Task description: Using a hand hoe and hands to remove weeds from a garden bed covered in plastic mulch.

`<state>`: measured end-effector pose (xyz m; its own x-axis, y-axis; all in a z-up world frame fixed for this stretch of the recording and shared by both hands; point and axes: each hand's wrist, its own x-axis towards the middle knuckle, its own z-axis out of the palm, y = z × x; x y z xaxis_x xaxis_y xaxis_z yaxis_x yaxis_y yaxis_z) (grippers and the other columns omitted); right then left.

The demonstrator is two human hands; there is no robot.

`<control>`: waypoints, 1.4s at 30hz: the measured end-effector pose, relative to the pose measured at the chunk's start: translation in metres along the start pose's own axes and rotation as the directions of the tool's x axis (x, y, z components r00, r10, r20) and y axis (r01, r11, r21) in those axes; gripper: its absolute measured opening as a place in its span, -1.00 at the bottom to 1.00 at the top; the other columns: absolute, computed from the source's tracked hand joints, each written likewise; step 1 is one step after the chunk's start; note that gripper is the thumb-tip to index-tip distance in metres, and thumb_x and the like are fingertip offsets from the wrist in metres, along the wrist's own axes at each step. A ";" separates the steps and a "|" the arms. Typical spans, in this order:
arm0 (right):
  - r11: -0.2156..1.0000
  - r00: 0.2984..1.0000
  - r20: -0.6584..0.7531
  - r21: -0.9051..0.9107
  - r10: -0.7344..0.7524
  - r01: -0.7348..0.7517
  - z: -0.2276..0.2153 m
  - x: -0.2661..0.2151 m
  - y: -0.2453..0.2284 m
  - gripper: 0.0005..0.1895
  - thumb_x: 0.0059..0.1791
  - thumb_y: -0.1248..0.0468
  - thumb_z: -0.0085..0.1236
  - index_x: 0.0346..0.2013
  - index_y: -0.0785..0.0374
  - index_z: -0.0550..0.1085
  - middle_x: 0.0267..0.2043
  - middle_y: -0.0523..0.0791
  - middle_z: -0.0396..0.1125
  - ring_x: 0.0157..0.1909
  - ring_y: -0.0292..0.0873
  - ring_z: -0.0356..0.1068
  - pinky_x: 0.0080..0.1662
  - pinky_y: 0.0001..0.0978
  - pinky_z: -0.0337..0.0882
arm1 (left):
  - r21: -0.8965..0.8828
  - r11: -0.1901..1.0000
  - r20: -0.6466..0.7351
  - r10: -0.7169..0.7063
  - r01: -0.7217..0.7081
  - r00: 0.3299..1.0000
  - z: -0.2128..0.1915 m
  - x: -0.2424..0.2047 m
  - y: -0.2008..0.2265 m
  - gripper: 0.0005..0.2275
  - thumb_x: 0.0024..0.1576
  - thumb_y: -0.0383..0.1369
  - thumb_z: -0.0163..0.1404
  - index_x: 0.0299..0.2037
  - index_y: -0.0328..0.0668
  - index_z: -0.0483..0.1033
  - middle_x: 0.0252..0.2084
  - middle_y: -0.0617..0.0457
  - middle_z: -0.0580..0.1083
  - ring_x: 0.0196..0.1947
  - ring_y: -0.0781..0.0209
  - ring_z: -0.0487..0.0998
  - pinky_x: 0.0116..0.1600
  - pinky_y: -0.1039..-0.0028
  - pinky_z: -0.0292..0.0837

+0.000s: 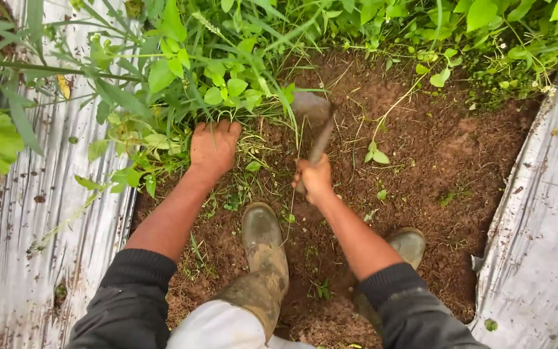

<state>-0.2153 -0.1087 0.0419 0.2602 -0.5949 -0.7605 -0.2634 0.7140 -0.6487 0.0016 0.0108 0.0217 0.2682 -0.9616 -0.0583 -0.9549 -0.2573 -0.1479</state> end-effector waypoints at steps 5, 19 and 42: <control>0.987 0.993 -0.107 0.144 -0.056 0.071 -0.006 0.031 -0.013 -0.68 -0.01 0.42 0.02 -0.04 0.32 0.15 -0.50 -0.16 0.15 -0.63 -0.31 0.23 -0.61 -0.34 0.47 | 0.000 1.000 -0.030 -0.004 0.004 1.000 -0.002 0.000 -0.007 -0.84 -0.04 -0.38 0.12 -0.28 0.01 0.44 -0.40 0.11 0.50 -0.40 0.07 0.58 -0.19 0.22 0.36; 0.951 0.979 -0.182 0.276 -0.089 0.138 0.017 0.065 -0.008 -0.77 -0.04 0.39 0.03 -0.14 0.25 0.23 -0.55 -0.19 0.16 -0.66 -0.28 0.24 -0.64 -0.35 0.43 | 0.041 0.994 0.188 -0.103 0.097 0.977 -0.036 -0.001 -0.024 -0.86 0.05 -0.37 0.05 -0.20 0.02 0.46 -0.42 0.13 0.52 -0.38 0.10 0.60 -0.17 0.28 0.38; 0.936 0.990 -0.121 0.336 -0.067 0.104 0.009 0.053 0.006 -0.74 0.02 0.41 0.00 -0.06 0.20 0.19 -0.50 -0.20 0.16 -0.63 -0.31 0.26 -0.58 -0.35 0.51 | -0.033 0.998 0.027 -0.061 0.062 0.998 -0.006 -0.016 -0.019 -0.83 -0.01 -0.39 0.12 -0.23 -0.01 0.48 -0.34 0.06 0.54 -0.33 0.03 0.60 -0.10 0.21 0.37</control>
<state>-0.1950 -0.1321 -0.0020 0.1626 -0.6815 -0.7135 0.0927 0.7305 -0.6766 0.0147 0.0305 0.0315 0.3289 -0.9413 -0.0762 -0.9403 -0.3191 -0.1181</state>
